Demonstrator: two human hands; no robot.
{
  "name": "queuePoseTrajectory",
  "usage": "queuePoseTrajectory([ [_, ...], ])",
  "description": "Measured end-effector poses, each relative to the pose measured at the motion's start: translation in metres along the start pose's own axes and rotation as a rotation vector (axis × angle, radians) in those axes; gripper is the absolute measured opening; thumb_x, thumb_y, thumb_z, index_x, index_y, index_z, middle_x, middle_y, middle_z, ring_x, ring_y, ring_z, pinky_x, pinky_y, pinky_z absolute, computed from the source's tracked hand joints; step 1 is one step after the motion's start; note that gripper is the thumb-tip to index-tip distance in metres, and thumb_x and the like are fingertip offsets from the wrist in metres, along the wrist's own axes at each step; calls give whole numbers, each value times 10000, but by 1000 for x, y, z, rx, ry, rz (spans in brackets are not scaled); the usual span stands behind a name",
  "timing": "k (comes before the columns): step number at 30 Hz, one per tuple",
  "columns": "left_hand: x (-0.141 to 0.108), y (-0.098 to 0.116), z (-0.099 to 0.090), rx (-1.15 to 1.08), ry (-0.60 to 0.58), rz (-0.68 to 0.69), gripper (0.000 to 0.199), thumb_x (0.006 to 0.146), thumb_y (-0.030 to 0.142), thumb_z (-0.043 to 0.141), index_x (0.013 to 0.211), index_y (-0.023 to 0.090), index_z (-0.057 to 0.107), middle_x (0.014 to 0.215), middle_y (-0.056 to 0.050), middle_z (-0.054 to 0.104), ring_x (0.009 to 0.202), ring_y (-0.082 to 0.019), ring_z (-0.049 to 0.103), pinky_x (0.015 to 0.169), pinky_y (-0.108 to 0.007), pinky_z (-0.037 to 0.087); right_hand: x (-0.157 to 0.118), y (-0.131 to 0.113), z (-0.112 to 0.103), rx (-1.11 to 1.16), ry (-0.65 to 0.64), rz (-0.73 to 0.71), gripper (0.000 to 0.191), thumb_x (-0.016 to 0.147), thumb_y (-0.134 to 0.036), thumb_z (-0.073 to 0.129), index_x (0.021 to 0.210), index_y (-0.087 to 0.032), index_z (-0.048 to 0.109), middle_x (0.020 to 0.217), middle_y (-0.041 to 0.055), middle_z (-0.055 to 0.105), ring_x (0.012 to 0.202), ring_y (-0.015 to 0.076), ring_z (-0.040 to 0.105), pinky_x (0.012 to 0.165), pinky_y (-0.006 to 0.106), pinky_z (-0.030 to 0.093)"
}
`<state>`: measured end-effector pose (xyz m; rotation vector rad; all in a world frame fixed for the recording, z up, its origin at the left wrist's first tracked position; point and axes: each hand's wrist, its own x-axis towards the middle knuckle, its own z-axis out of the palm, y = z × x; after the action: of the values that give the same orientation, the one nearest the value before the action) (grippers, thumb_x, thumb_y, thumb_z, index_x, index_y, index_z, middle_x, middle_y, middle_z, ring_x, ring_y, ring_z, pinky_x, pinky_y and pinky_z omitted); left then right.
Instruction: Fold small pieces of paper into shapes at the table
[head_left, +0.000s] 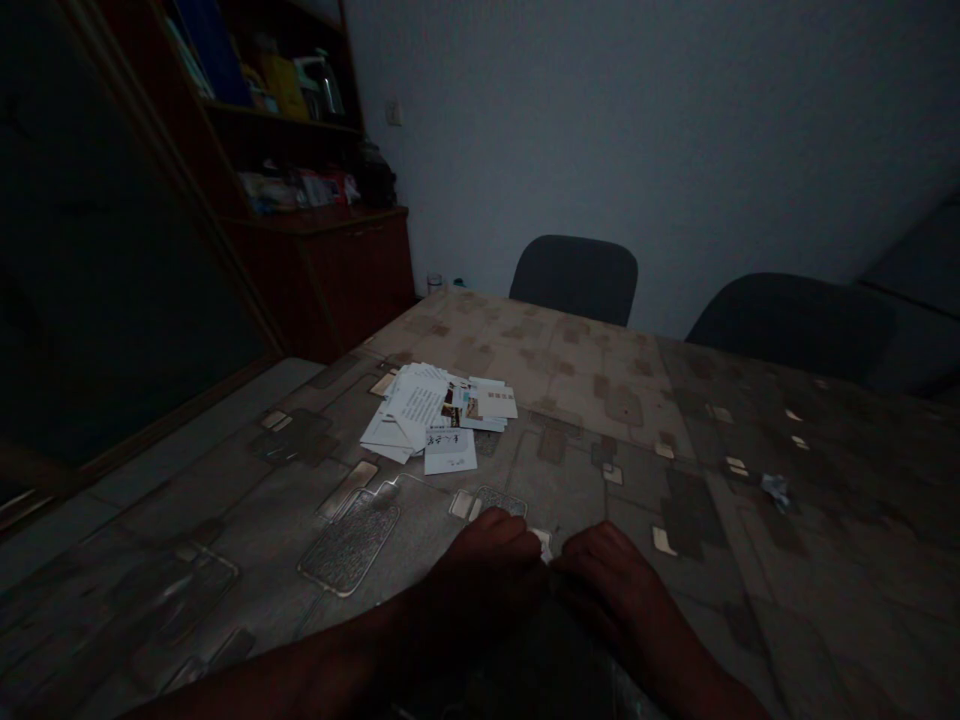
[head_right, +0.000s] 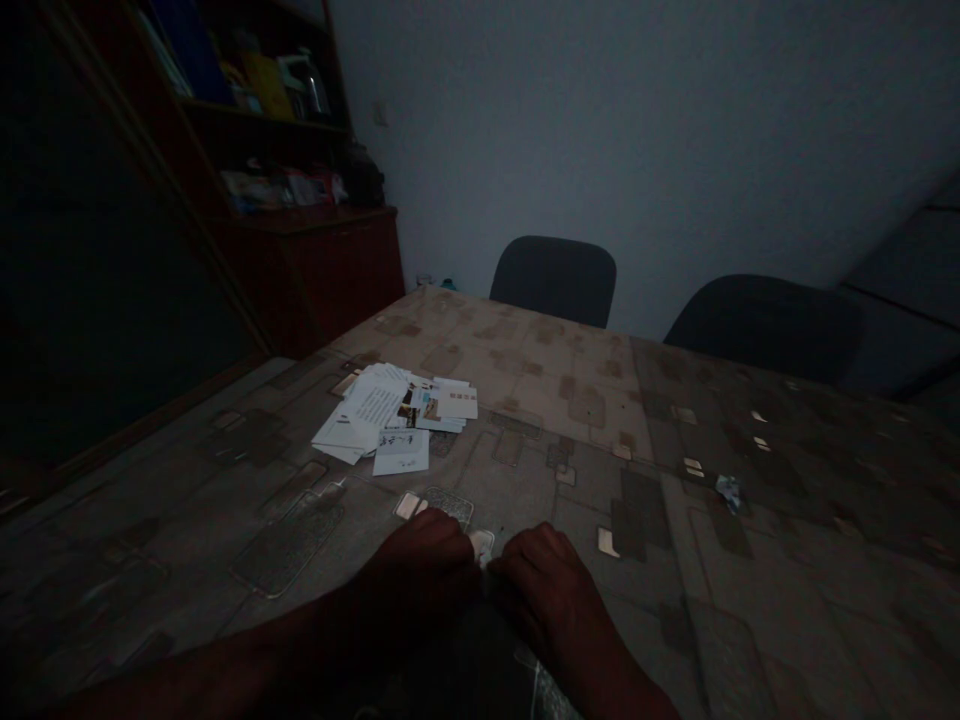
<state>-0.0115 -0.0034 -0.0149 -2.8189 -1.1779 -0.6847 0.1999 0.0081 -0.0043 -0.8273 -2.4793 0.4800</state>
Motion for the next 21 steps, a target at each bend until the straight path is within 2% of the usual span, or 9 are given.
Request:
queuePoseTrajectory([
  [5, 0, -1, -4, 41, 0, 43, 221, 881, 120, 592, 690, 191, 508, 697, 11, 534, 668, -161, 469, 633, -319, 315, 1, -2, 2, -92, 12, 40, 120, 972, -234, 530, 886, -198, 605, 805, 40, 617, 750, 202, 518, 650, 313, 386],
  [9, 1, -1, -4, 44, -24, 37, 210, 895, 174, 603, 702, 192, 519, 702, 15, 552, 671, -161, 477, 633, -320, 308, 3, -2, 4, -119, 21, 49, 99, 943, -203, 568, 866, -206, 631, 794, 35, 629, 739, 195, 531, 642, 302, 390],
  [16, 0, -2, -2, 53, -65, 5, 218, 869, 117, 610, 684, 190, 521, 687, 16, 549, 633, -162, 449, 603, -314, 297, 2, 1, 4, -36, 6, 87, 97, 906, -126, 590, 899, -214, 629, 830, 31, 634, 779, 196, 538, 673, 302, 399],
  [21, 0, -2, -2, 45, -26, -9, 209, 890, 137, 580, 695, 191, 526, 690, 14, 543, 642, -166, 458, 604, -316, 312, 2, -2, 1, -6, 6, 96, 102, 914, -121, 567, 893, -209, 615, 812, 25, 627, 769, 192, 538, 674, 299, 402],
])
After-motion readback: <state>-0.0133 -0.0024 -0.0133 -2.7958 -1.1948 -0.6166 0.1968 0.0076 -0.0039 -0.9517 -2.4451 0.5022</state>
